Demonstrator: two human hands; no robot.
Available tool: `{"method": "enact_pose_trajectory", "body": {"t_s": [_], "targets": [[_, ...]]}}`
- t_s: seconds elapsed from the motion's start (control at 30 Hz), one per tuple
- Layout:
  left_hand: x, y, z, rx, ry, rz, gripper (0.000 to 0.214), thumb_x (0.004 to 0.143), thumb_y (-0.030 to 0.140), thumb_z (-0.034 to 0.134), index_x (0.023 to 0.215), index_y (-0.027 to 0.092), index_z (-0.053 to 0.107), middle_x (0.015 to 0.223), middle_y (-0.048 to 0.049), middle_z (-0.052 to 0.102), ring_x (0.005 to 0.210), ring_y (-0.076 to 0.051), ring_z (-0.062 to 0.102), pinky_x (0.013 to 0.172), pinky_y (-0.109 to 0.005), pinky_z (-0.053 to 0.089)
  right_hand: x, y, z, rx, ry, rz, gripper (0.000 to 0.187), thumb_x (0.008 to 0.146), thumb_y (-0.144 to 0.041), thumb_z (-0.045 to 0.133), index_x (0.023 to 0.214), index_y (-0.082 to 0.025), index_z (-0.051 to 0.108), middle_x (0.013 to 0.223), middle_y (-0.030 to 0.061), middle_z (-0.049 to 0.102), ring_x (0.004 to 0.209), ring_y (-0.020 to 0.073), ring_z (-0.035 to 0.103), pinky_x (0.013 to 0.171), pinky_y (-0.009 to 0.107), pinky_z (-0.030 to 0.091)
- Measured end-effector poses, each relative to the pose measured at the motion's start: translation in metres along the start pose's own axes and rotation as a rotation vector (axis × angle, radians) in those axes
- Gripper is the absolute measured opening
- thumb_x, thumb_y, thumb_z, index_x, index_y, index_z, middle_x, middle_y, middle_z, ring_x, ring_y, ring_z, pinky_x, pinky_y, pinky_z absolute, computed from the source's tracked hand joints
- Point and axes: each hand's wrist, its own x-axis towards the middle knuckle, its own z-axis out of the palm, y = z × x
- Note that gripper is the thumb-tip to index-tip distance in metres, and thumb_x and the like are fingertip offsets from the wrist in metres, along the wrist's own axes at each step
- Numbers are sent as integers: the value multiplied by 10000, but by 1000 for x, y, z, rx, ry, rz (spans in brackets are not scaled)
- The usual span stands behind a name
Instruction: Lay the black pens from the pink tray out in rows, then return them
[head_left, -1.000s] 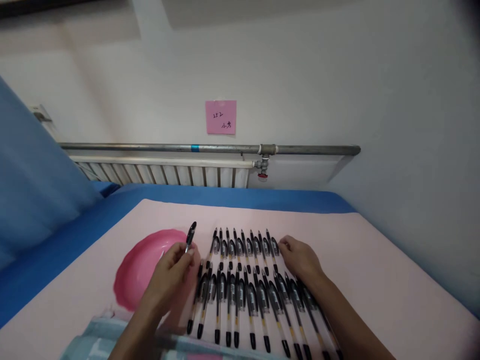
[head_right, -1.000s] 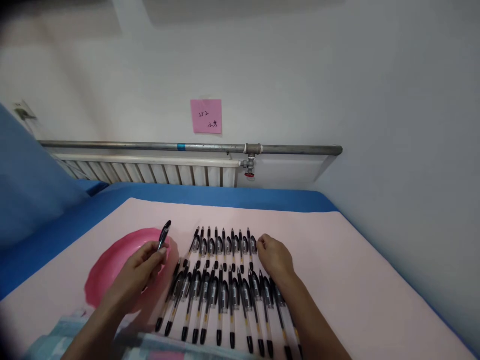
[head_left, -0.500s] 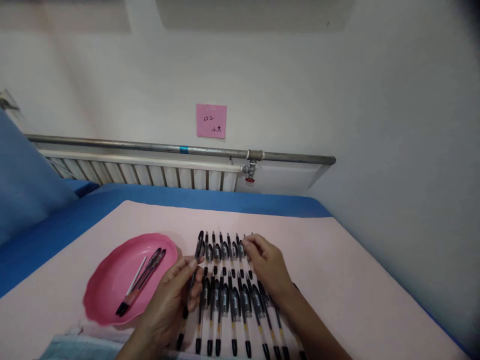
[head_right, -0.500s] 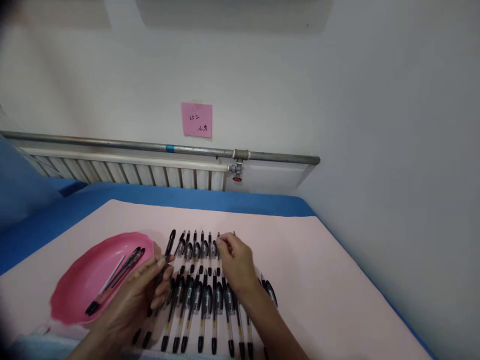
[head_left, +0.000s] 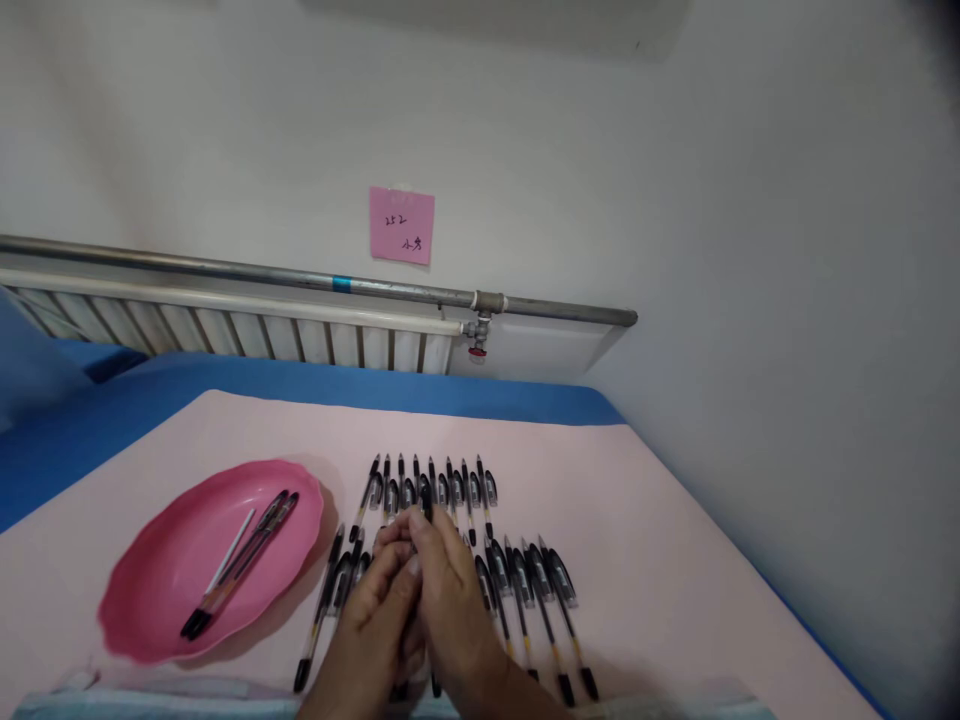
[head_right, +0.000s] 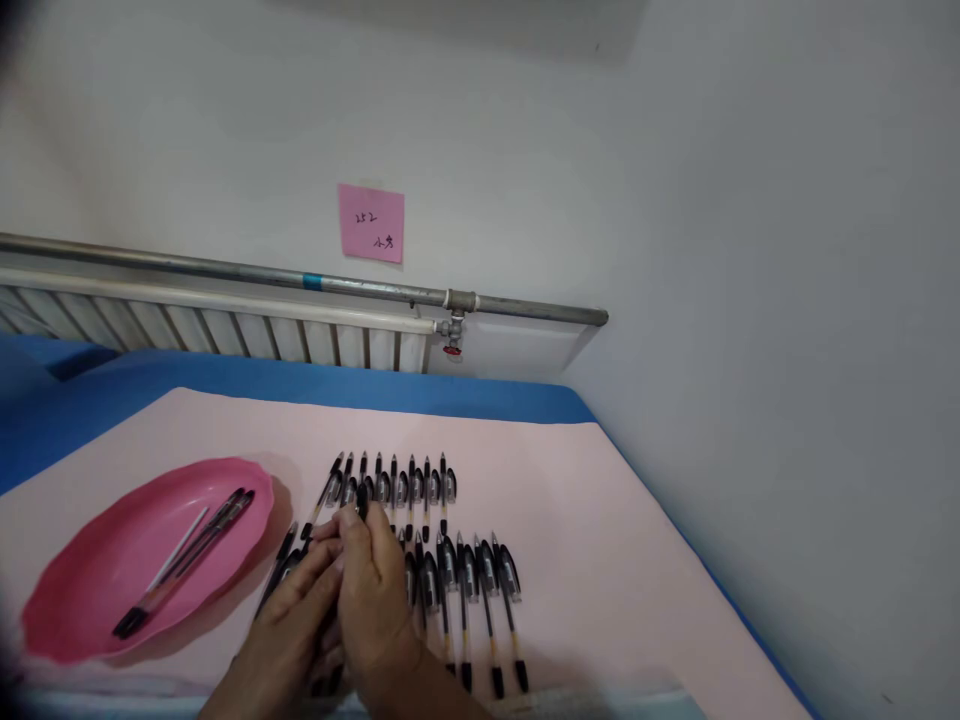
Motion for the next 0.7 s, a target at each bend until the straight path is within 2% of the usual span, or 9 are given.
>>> {"method": "enact_pose_trajectory", "body": {"t_s": [0.07, 0.13, 0.2, 0.27, 0.43, 0.53, 0.63, 0.7], "targets": [[-1, -9, -1, 56, 151, 61, 383, 669, 399, 695, 1026, 294, 606, 926, -13, 665, 734, -140, 629, 521, -196, 465, -2, 3, 2, 22, 33, 2, 281, 867, -435, 388, 781, -210, 534, 786, 13, 618, 763, 148, 589, 746, 247, 453], [-1, -16, -4, 133, 249, 113, 326, 668, 338, 696, 984, 293, 633, 1172, -22, 613, 1077, -215, 562, 699, -255, 510, -2, 4, 4, 14, 42, -16, 267, 864, -422, 390, 745, -216, 512, 736, 10, 611, 730, 150, 584, 725, 247, 458], [0, -20, -7, 179, 261, 186, 297, 656, 259, 693, 950, 276, 651, 1240, -27, 582, 1239, -241, 433, 809, -283, 497, -1, 4, 4, -22, 38, -50, 257, 864, -395, 382, 711, -221, 492, 689, 2, 589, 690, 147, 569, 700, 249, 455], [1, -21, -10, 168, 238, 247, 296, 633, 176, 685, 917, 255, 658, 1240, -39, 585, 1291, -245, 367, 873, -293, 478, 0, 6, 4, -60, 41, -80, 252, 864, -374, 374, 695, -222, 483, 665, -4, 562, 669, 144, 549, 680, 248, 445], [8, -18, -8, 180, 197, 259, 321, 570, 79, 684, 851, 233, 664, 1204, -57, 609, 1282, -247, 381, 972, -310, 413, 9, 14, 4, -90, 108, -89, 247, 854, -382, 387, 688, -217, 466, 673, -9, 513, 672, 140, 507, 672, 249, 430], [11, -18, -4, 182, 169, 275, 288, 609, 143, 680, 880, 238, 659, 1203, -65, 606, 1248, -239, 424, 951, -319, 422, 17, 19, 4, -64, 130, -84, 268, 863, -404, 369, 711, -210, 475, 693, -8, 516, 678, 139, 514, 688, 254, 428], [9, -16, 0, 157, 156, 171, 297, 682, 282, 656, 975, 251, 623, 1077, -72, 651, 1060, -226, 574, 717, -277, 505, 23, 19, 0, -78, 114, -99, 272, 866, -404, 369, 719, -208, 486, 694, -11, 530, 673, 137, 523, 686, 253, 424], [7, -11, 2, 152, 115, 79, 321, 706, 385, 636, 998, 257, 597, 813, -40, 670, 739, -179, 641, 502, -221, 458, 26, 15, -4, -72, 108, -125, 272, 866, -403, 373, 731, -207, 504, 701, -12, 553, 684, 136, 532, 694, 250, 422]]}}
